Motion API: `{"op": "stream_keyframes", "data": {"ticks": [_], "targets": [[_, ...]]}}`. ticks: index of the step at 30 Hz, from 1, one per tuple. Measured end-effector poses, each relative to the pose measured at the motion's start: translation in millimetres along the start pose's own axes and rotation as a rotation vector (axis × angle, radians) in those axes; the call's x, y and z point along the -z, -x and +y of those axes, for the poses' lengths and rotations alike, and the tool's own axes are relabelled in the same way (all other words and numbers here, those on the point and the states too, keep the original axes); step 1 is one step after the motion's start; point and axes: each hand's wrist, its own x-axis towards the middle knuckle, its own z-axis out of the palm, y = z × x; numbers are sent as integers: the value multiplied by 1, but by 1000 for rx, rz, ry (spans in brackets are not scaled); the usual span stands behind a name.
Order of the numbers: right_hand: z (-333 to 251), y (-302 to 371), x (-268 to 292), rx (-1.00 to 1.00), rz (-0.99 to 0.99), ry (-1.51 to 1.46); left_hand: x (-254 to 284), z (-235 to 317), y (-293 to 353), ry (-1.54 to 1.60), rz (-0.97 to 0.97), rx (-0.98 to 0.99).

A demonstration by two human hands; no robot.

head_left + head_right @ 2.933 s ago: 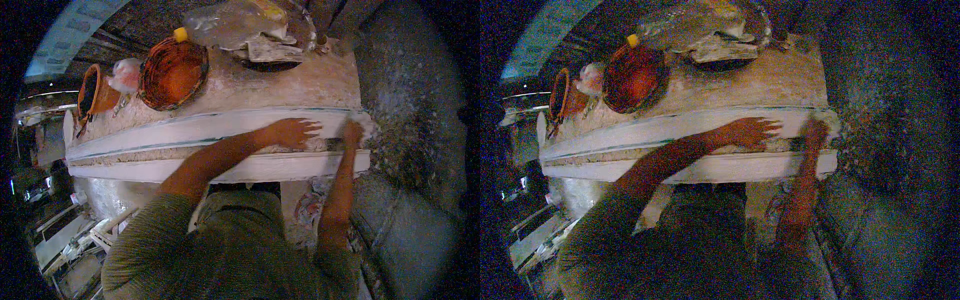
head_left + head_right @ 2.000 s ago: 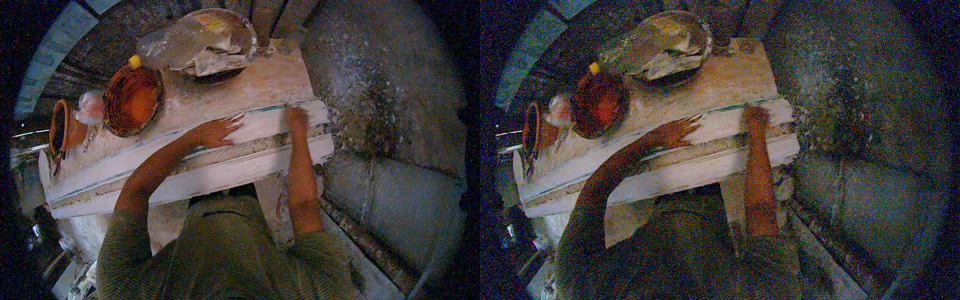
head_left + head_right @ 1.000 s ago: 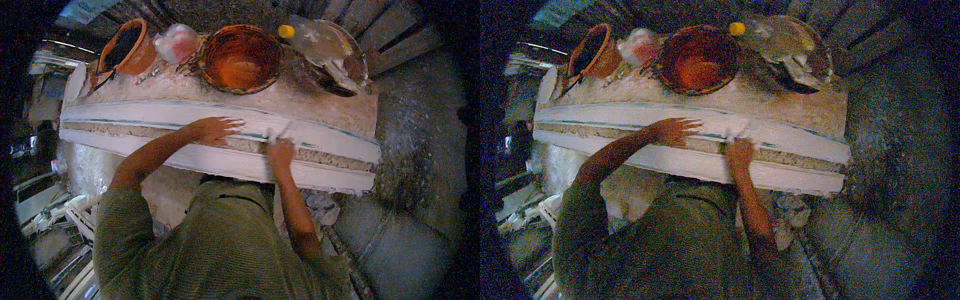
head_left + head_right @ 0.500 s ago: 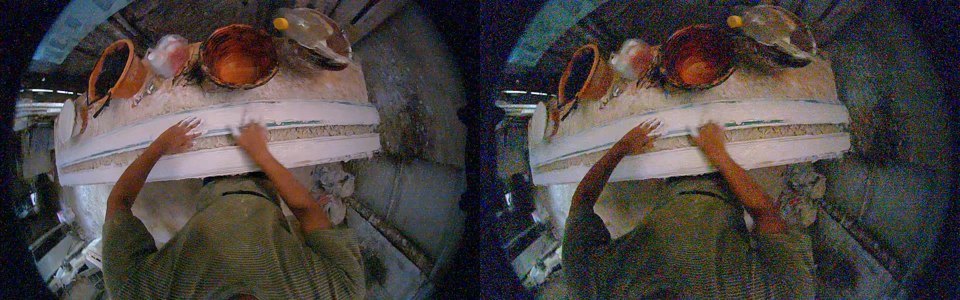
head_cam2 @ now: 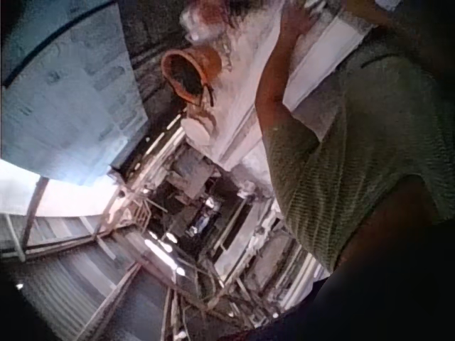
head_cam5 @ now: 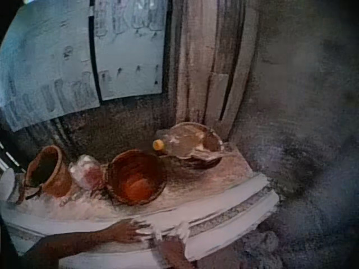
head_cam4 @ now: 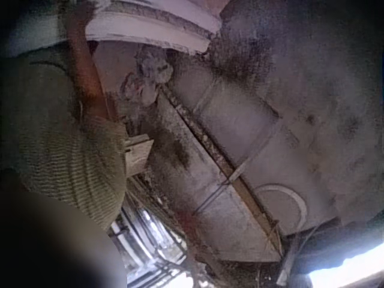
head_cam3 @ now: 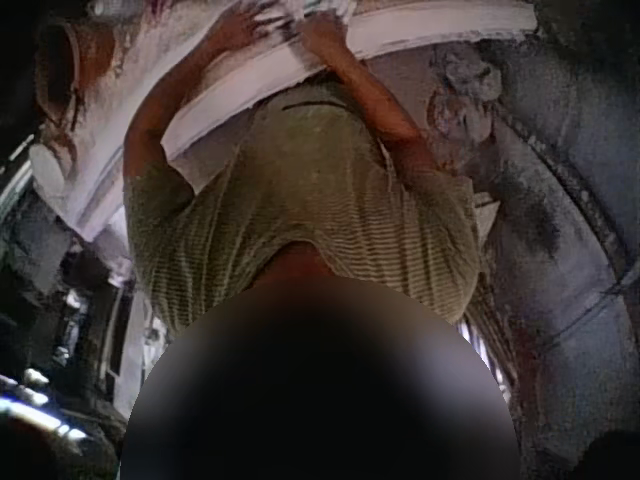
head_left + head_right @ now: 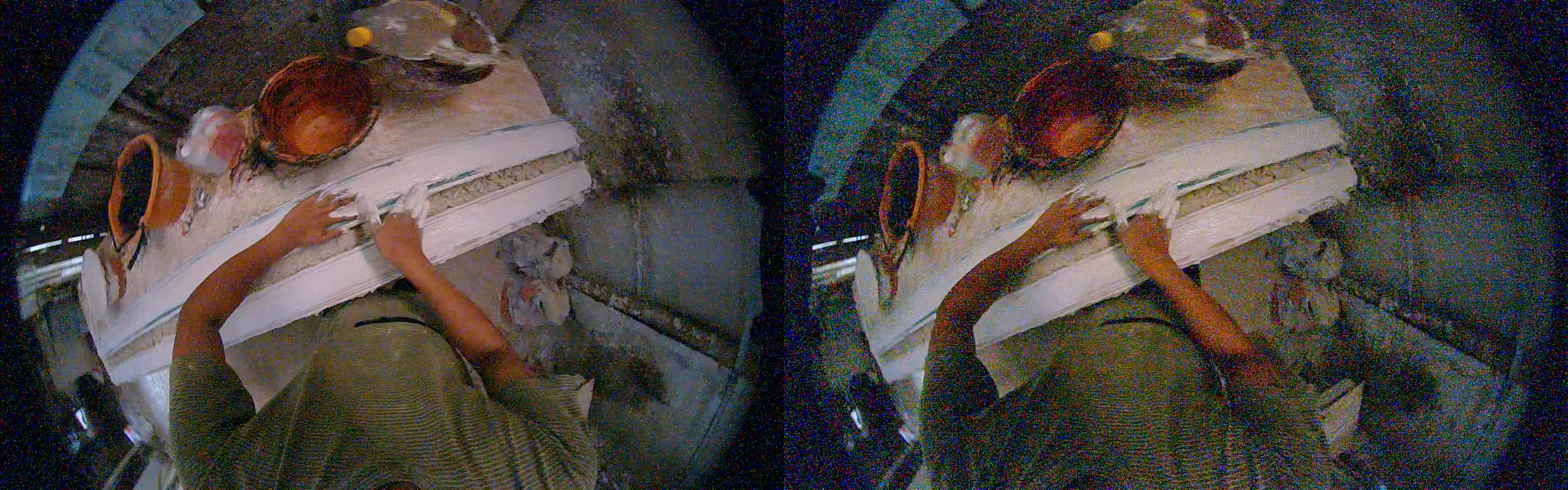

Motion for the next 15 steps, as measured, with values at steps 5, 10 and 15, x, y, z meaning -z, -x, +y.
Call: {"op": "stream_keyframes", "data": {"ticks": [5, 10, 15], "targets": [[82, -49, 28, -217, 125, -170, 3, 18, -120, -61, 196, -101], [291, -160, 78, -329, 200, -109, 16, 38, -241, 56, 228, -94], [419, -185, 137, -126, 202, 48, 23, 46, -273, 47, 237, -2]]}}
